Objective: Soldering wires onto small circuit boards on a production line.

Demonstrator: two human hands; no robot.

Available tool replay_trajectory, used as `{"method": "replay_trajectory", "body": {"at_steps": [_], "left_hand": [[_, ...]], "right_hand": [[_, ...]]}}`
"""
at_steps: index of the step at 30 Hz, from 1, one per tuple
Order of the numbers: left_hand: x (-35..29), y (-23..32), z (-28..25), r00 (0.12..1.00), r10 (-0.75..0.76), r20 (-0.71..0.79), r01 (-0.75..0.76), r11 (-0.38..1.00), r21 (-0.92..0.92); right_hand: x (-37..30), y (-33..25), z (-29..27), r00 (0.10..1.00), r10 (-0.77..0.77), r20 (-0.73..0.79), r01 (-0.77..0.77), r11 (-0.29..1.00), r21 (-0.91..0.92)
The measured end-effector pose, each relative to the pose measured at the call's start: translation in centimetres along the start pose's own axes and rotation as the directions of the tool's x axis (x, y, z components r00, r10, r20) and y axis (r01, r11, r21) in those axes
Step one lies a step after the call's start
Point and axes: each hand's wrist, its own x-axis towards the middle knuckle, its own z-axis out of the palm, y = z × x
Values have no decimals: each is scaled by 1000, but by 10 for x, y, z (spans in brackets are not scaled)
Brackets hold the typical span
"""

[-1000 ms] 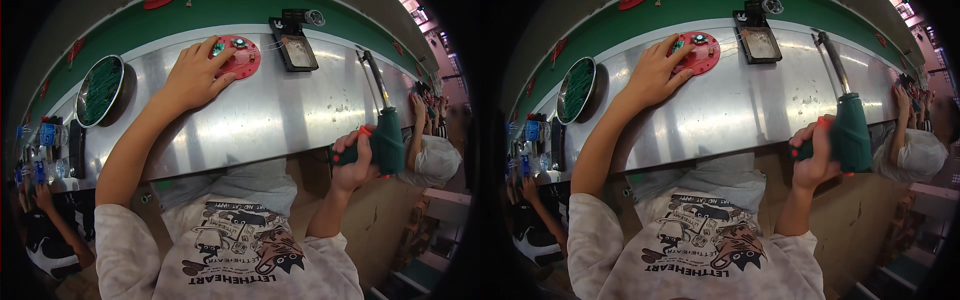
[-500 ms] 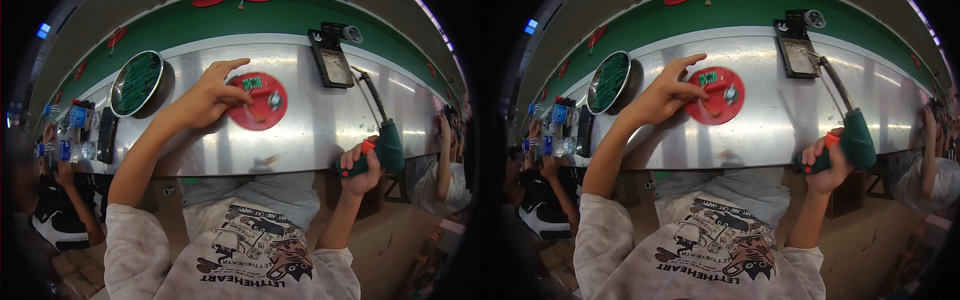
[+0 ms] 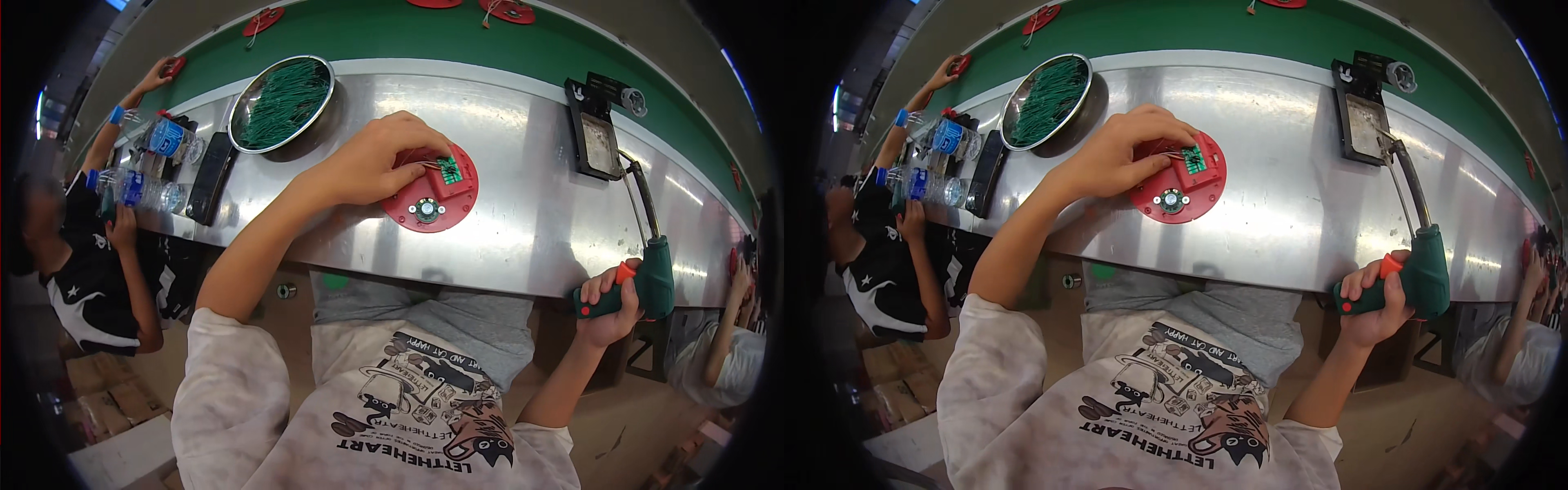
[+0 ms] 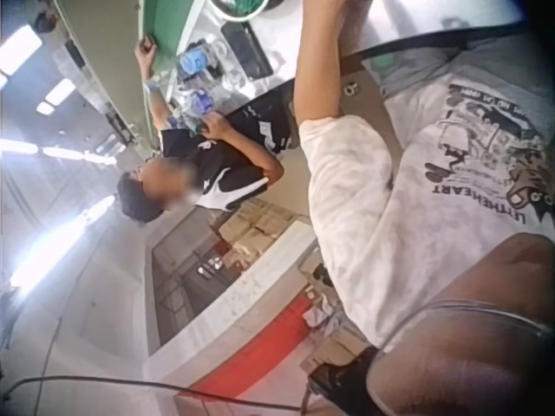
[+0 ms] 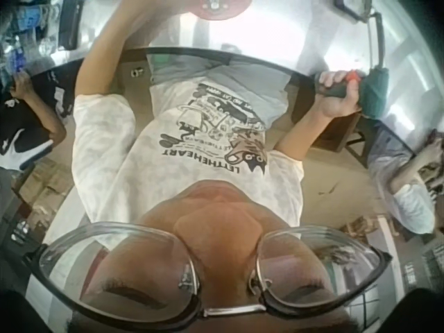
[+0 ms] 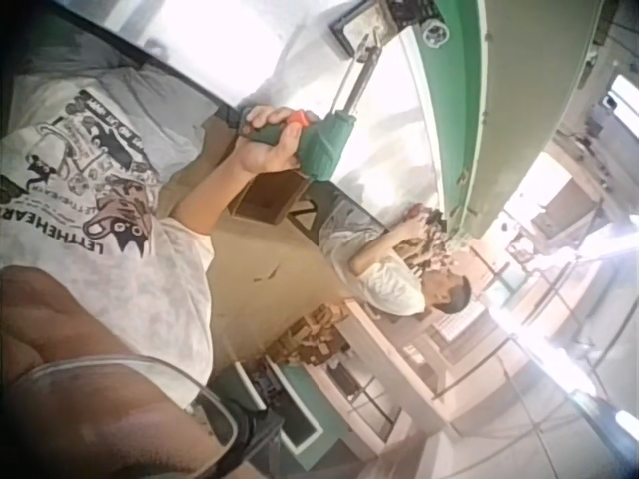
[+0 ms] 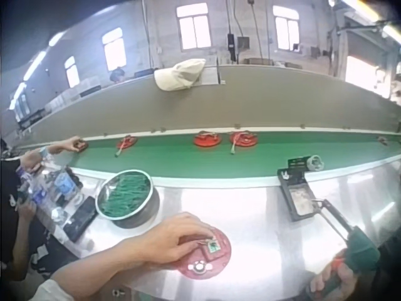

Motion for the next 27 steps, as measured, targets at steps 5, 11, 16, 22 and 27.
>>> {"method": "replay_trajectory", "body": {"at_steps": [5, 11, 16, 22, 27], "left_hand": [[3, 4, -1, 995, 83, -58, -79, 995, 58], [0, -18, 0, 993, 43, -106, -48, 998, -46], [6, -23, -5, 993, 88, -73, -97, 987, -129], [9, -10, -12, 986, -125, 113, 137, 985, -107], [11, -17, -25, 931, 143, -336, -60, 968, 245]], "right_hand": [[1, 3, -1, 1000, -22, -4, 22, 999, -34], [3, 7, 1, 1000, -8, 29, 8, 1000, -2], [0, 7, -15, 1000, 22, -4, -22, 998, 58], [1, 10, -11, 999, -24, 43, 25, 999, -25], [2, 4, -8, 999, -50, 15, 51, 997, -55]]}}
